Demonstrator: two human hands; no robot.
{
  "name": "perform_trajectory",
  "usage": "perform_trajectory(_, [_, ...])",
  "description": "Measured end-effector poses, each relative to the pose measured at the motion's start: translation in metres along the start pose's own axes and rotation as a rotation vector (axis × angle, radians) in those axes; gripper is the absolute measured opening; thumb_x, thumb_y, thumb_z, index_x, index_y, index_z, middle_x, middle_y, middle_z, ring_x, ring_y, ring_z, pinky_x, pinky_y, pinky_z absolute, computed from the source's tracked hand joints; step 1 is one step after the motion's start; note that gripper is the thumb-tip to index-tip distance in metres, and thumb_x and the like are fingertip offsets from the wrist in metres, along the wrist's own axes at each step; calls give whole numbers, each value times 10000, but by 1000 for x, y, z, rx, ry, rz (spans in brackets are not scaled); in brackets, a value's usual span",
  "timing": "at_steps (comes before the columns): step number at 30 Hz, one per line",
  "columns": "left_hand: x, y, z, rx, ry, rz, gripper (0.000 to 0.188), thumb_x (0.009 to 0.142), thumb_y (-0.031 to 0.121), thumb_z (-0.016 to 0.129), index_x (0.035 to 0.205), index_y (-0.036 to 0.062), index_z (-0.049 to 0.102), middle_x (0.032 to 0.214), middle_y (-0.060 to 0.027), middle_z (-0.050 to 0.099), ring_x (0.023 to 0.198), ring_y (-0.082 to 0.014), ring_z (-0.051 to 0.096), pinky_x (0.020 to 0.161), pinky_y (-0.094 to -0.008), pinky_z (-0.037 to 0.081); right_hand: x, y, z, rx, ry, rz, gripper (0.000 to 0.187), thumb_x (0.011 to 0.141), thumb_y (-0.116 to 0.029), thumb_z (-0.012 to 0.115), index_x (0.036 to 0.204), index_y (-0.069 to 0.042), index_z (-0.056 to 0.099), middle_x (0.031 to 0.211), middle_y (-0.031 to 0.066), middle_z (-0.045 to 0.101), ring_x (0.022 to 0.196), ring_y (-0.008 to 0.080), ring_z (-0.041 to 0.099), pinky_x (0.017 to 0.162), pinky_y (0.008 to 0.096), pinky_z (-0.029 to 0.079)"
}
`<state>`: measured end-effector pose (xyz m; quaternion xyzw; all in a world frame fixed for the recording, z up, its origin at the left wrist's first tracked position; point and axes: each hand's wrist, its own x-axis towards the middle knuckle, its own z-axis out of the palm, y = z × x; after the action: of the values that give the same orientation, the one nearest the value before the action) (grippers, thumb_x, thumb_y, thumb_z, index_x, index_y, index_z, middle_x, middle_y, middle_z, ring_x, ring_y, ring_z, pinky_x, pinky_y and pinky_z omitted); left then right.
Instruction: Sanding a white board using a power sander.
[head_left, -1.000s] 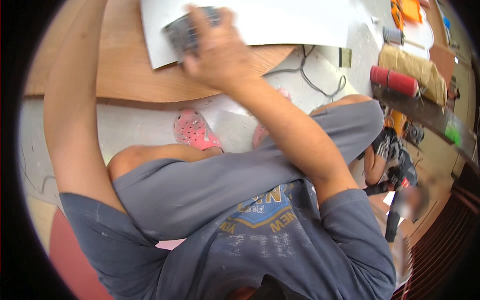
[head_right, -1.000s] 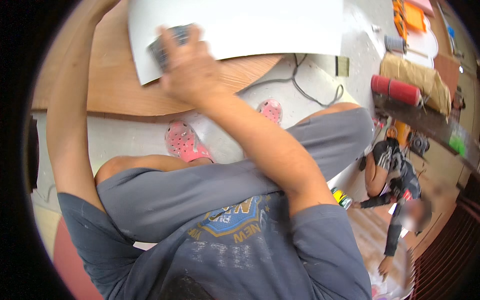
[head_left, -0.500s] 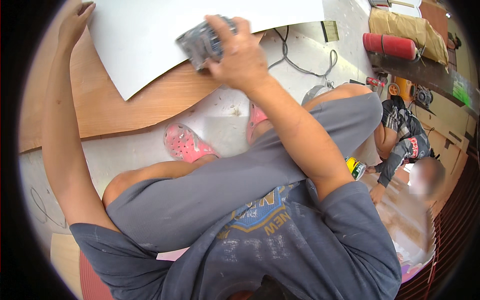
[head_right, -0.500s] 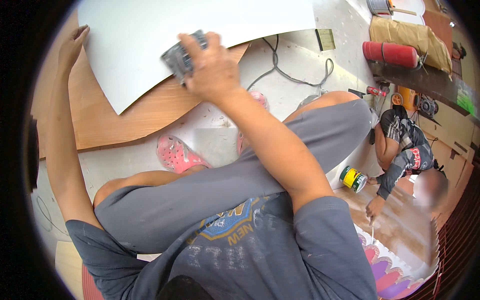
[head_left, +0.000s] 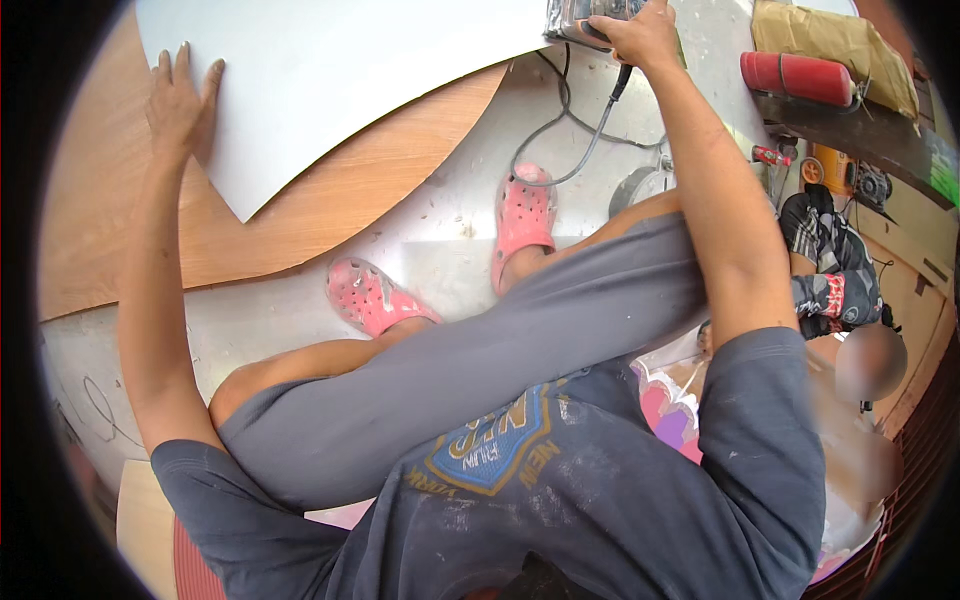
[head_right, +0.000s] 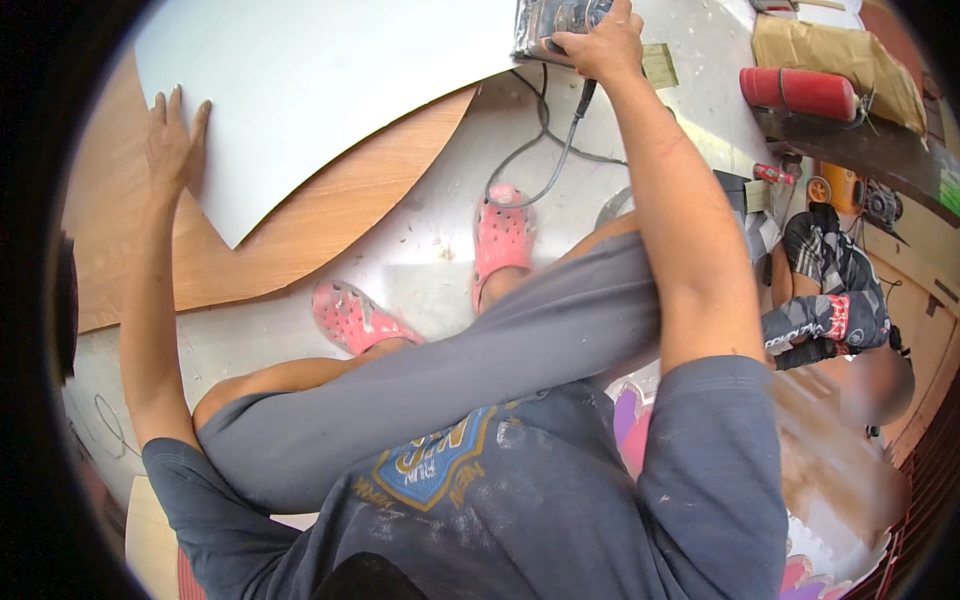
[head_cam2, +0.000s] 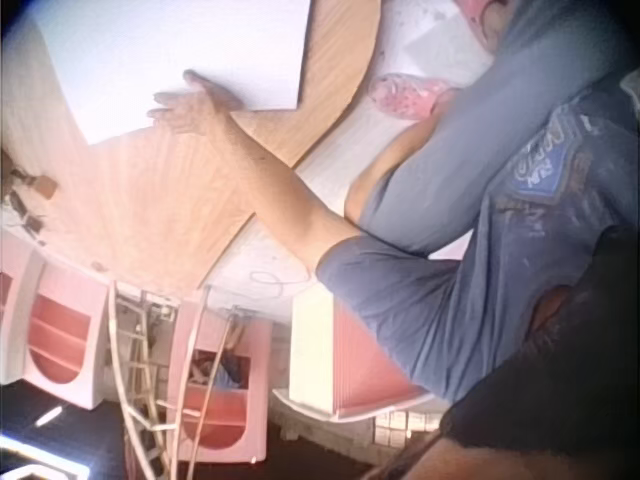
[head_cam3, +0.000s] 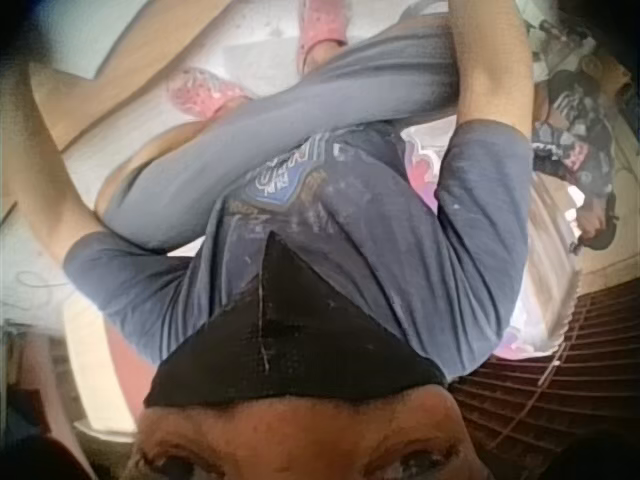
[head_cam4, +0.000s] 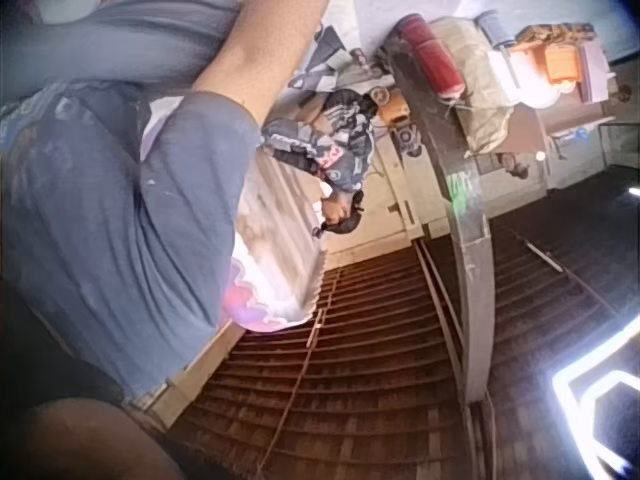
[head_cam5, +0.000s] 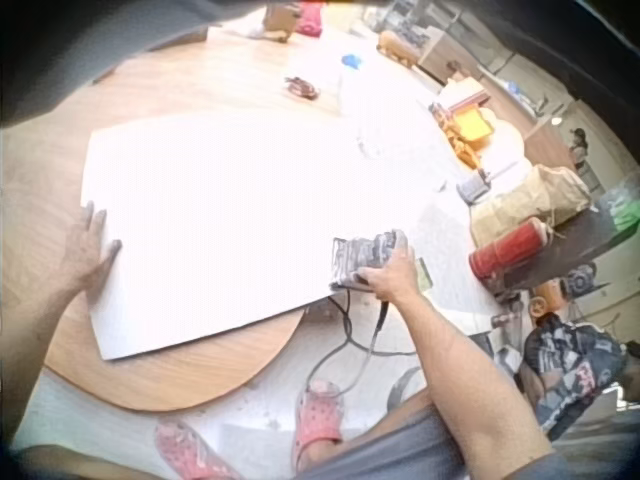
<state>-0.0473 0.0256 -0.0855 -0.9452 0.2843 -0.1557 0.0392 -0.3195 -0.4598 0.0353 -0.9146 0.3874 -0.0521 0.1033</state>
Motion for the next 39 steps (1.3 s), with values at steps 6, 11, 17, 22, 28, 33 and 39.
perform_trajectory(6, [-22, 16, 1, -84, 35, -92, 736, 971, 609, 405, 1542, 157, 300, 1584, -235, 229, 1478, -412, 175, 1168, -575, 169, -25, -20, 5, -5, -23, -104, 1072, 678, -274, 822, 1475, 59, 188, 1293, 311, 451, 1223, 441, 467, 1068, 430, 419])
perform_trajectory(11, [-24, 8, 3, -194, 99, -54, 734, 972, 572, 435, 1549, 146, 279, 1601, -216, 205, 1484, -397, 164, 1185, -525, 172, -77, -52, 27, 67, -83, -300, 929, 717, -256, 806, 1479, -162, 284, 1259, 273, 426, 1018, 448, 610, 868, 469, 554])
perform_trajectory(17, [-29, 9, -10, -165, 47, -11, 774, 969, 558, 458, 1539, 69, 269, 1593, -245, 202, 1474, -424, 169, 1183, -529, 174, -85, -71, -1, 67, -305, -430, 941, 722, -229, 832, 1479, -182, 275, 1274, 273, 416, 1110, 467, 573, 914, 472, 534])
perform_trajectory(22, [-40, 16, -24, -167, 73, 63, 840, 944, 565, 500, 1544, 39, 237, 1601, -250, 175, 1477, -428, 151, 1180, -565, 125, -22, -7, 7, 135, -71, -442, 987, 658, -271, 817, 1477, -72, 303, 1246, 270, 492, 1151, 410, 509, 944, 470, 514])
perform_trajectory(28, [-92, 58, -58, -290, -64, 215, 875, 921, 482, 568, 1543, -3, 191, 1625, -237, 78, 1501, -423, 59, 1170, -614, 45, 27, 57, 7, -427, 47, -476, 1010, 629, -395, 840, 1457, -83, 354, 1331, 187, 524, 1144, 404, 493, 977, 462, 452])
perform_trajectory(33, [-138, 76, -74, -364, -152, 225, 947, 875, 499, 625, 1546, 2, 177, 1623, -246, 72, 1501, -435, 47, 1172, -614, 57, -19, 3, -3, 161, -27, -317, 929, 668, -327, 813, 1445, -88, 364, 1201, 253, 528, 1003, 417, 532, 898, 462, 483])
perform_trajectory(39, [-158, 82, -82, -454, -240, 346, 1025, 818, 540, 676, 1540, 1, 187, 1616, -259, 81, 1499, -440, 51, 1192, -582, 79, -80, -79, 13, 167, -102, -579, 856, 723, -209, 754, 1472, -188, 341, 1192, 321, 453, 945, 433, 623, 811, 477, 558])
